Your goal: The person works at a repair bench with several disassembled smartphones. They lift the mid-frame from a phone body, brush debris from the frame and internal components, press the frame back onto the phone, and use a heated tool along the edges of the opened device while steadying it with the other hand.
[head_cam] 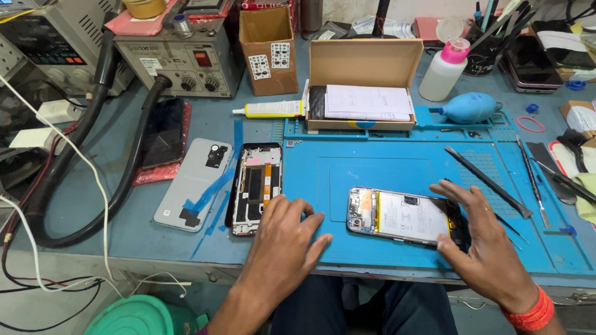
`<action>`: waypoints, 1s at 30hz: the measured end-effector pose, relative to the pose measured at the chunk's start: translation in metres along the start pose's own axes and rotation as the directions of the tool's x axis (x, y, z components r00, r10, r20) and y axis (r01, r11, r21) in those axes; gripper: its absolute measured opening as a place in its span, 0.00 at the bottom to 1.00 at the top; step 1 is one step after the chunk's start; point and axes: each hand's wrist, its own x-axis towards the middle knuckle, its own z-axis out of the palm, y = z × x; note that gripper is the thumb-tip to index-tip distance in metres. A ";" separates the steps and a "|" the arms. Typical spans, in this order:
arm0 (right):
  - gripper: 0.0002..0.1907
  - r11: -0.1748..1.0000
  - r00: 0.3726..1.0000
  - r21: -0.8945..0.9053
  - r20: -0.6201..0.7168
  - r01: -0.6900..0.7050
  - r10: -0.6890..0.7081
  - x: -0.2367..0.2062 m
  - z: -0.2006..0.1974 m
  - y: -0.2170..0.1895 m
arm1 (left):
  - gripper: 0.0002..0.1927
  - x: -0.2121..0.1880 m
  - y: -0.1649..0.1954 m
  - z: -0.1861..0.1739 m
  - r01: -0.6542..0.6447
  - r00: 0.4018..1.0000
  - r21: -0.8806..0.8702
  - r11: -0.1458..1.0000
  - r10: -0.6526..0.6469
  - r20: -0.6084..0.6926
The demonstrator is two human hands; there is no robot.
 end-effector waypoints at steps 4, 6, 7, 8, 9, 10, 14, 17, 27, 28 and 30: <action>0.31 0.981 0.981 0.174 -0.156 -0.087 0.115 -0.005 0.000 0.001 | 0.12 0.005 0.003 0.004 0.060 0.998 0.008 0.998 -0.061 0.023; 0.29 0.978 0.965 0.181 -0.224 -0.100 0.140 -0.008 -0.001 0.003 | 0.10 0.005 0.004 0.006 0.075 0.997 0.007 0.997 -0.075 0.006; 0.28 0.978 0.962 0.185 -0.238 -0.093 0.136 -0.008 -0.001 0.004 | 0.10 0.005 0.005 0.007 0.085 0.996 0.002 0.996 -0.085 -0.003; 0.28 0.978 0.958 0.190 -0.253 -0.085 0.133 -0.009 -0.001 0.005 | 0.09 0.005 0.005 0.008 0.095 0.995 -0.003 0.995 -0.095 -0.011; 0.27 0.978 0.955 0.194 -0.267 -0.077 0.128 -0.009 -0.001 0.006 | 0.09 0.006 0.006 0.009 0.104 0.994 0.000 0.995 -0.104 -0.020; 0.27 0.979 0.953 0.189 -0.273 -0.081 0.132 -0.009 -0.001 0.007 | 0.09 0.007 0.006 0.010 0.115 0.993 0.003 0.993 -0.115 -0.028; 0.25 0.983 0.948 0.161 -0.289 -0.093 0.137 -0.009 -0.002 0.009 | 0.10 0.008 0.009 0.014 0.155 0.987 0.020 0.988 -0.154 -0.055; 0.25 0.988 0.950 0.128 -0.289 -0.083 0.117 -0.011 -0.003 0.012 | 0.09 0.012 0.009 0.017 0.158 0.986 0.042 0.986 -0.155 -0.066; 0.22 0.992 0.946 0.081 -0.303 -0.091 0.112 -0.011 -0.004 0.011 | 0.07 0.032 0.005 0.021 0.170 0.981 0.108 0.979 -0.179 0.080; 0.22 0.993 0.947 0.077 -0.304 -0.086 0.105 -0.011 -0.004 0.011 | 0.07 0.033 0.005 0.022 0.166 0.980 0.121 0.979 -0.177 0.086; 0.22 0.995 0.948 0.071 -0.306 -0.072 0.091 -0.011 -0.004 0.011 | 0.06 0.033 0.006 0.024 0.178 0.974 0.140 0.974 -0.195 0.112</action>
